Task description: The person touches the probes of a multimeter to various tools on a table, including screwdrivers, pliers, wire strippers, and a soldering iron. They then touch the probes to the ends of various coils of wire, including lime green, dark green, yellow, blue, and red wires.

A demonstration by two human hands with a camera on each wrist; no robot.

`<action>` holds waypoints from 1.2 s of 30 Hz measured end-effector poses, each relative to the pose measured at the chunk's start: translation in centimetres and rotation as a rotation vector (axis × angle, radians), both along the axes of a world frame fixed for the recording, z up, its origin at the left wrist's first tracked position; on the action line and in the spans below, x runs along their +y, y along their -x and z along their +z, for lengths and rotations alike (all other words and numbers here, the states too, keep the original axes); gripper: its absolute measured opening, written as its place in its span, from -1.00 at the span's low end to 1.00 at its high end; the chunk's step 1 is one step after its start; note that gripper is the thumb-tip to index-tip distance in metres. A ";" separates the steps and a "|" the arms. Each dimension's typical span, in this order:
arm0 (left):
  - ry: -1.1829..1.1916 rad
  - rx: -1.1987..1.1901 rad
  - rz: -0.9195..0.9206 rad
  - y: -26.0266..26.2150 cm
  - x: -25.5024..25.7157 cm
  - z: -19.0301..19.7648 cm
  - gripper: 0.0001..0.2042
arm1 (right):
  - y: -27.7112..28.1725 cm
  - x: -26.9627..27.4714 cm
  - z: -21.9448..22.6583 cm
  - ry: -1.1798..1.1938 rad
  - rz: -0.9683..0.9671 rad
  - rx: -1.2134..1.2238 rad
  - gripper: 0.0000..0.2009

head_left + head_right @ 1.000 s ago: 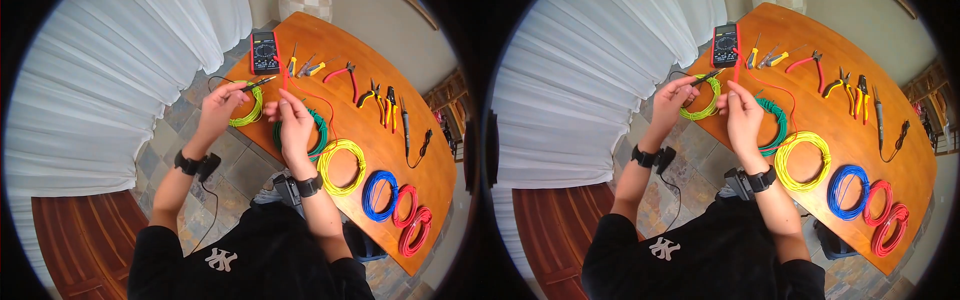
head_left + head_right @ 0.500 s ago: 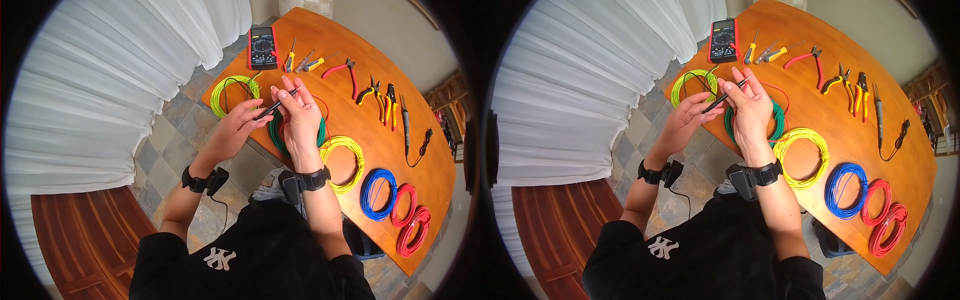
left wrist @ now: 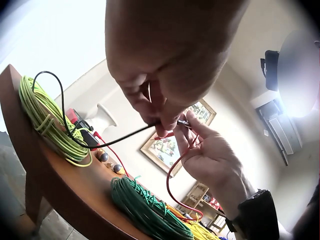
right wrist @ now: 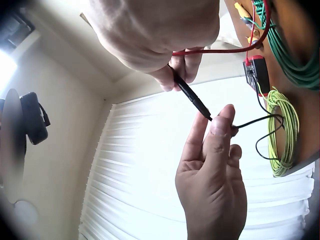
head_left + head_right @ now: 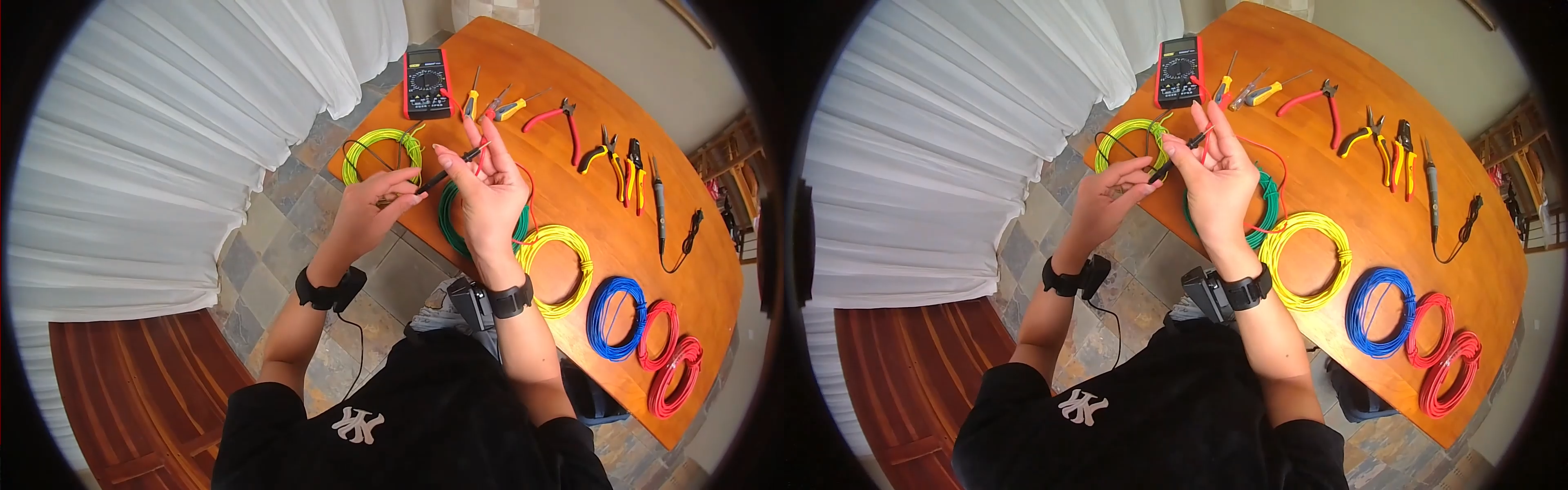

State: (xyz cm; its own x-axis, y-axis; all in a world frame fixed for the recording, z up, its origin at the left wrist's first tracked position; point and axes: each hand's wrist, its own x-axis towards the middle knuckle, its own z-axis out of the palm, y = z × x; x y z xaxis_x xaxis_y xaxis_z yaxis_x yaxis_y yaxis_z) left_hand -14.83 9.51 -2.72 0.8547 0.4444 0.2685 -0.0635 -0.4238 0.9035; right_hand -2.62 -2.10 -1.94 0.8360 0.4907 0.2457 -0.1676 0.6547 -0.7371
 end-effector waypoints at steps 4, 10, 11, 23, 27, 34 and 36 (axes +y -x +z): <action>0.069 0.082 -0.055 -0.4 0.0 0.6 -0.77 | 0.3 0.6 -0.4 0.018 -0.028 -0.013 -0.35; 0.193 0.080 -0.085 -0.9 0.7 -0.3 -0.72 | 0.3 0.8 -0.3 0.020 -0.049 -0.010 -0.39; 0.252 0.070 -0.070 -1.1 0.5 -0.3 -0.73 | 0.4 0.8 -0.3 0.006 -0.046 -0.008 -0.40; 0.087 0.048 0.090 -1.3 2.1 0.5 -0.78 | -0.1 1.1 -1.0 0.075 -0.056 -0.049 -0.50; -0.278 0.311 0.240 -1.1 5.8 2.3 -0.80 | -2.0 -0.4 -1.9 0.579 -0.030 -0.269 -0.63; -0.634 0.320 0.241 -3.2 8.0 1.4 -0.80 | 0.2 -0.1 -1.5 1.149 -0.200 -0.981 -0.66; -0.700 0.303 0.234 -3.7 7.8 1.6 -0.82 | 0.3 0.2 -1.7 1.155 -0.191 -0.996 -0.63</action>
